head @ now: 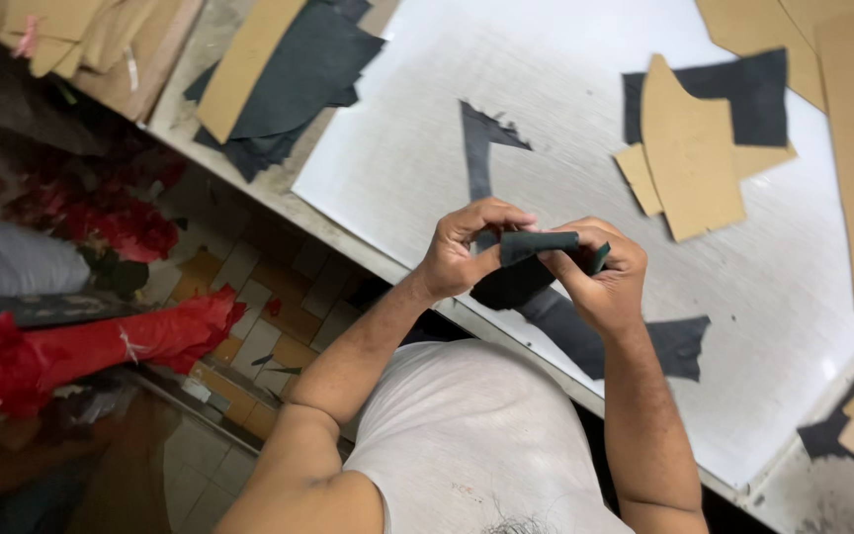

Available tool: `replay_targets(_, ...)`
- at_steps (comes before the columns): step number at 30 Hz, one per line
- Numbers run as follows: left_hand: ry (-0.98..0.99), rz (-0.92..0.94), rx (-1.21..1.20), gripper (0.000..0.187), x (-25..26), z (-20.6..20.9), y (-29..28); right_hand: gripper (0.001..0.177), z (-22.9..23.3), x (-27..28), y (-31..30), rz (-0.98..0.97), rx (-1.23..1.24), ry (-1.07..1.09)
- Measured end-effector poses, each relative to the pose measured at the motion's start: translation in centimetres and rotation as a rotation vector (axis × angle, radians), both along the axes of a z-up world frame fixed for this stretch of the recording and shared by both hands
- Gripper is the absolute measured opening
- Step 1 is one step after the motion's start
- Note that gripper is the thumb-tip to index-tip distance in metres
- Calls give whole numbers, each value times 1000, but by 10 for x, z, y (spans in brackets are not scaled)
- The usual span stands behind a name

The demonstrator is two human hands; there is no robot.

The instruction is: The person lays out black leather pieces on a white worktable, places cardboard templates on top, and uses a utility knife to cut the leather along the template edges. The person repeatedly picks up new leather pieces, aligns templates, cuts, and sets aside the cut pieces.

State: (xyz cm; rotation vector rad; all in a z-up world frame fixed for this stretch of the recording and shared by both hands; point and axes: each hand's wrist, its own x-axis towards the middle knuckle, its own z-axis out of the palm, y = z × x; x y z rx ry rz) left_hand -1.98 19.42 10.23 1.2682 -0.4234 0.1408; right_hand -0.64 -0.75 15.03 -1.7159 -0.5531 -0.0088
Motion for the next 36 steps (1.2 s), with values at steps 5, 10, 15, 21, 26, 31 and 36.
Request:
replay_targets(5,123,-22,55,63,-26,-26,87,10,2,23,83,226,-139,48)
replay_targets(10,187,212,178,32,-46,-78,169,10,-5,44,168,452,-21,138)
replay_targets(15,232,419,97,44,-11,-92,282,27,-29,112,262,205,151,459)
replay_targets(21,304,750,830,58,76,-118,370,48,-91,165,334,-73,131,424)
replay_targets(26,429,803,1234,64,86,-146,408,34,-135,96,266,219,-33,633)
replay_targets(31,441,775,1234,81,97,-144,418,30,-131,33,189,80,-201,713)
replay_targets(36,541,911,896,32,101,-114,425,34,-127,-12,139,-326,-38,858)
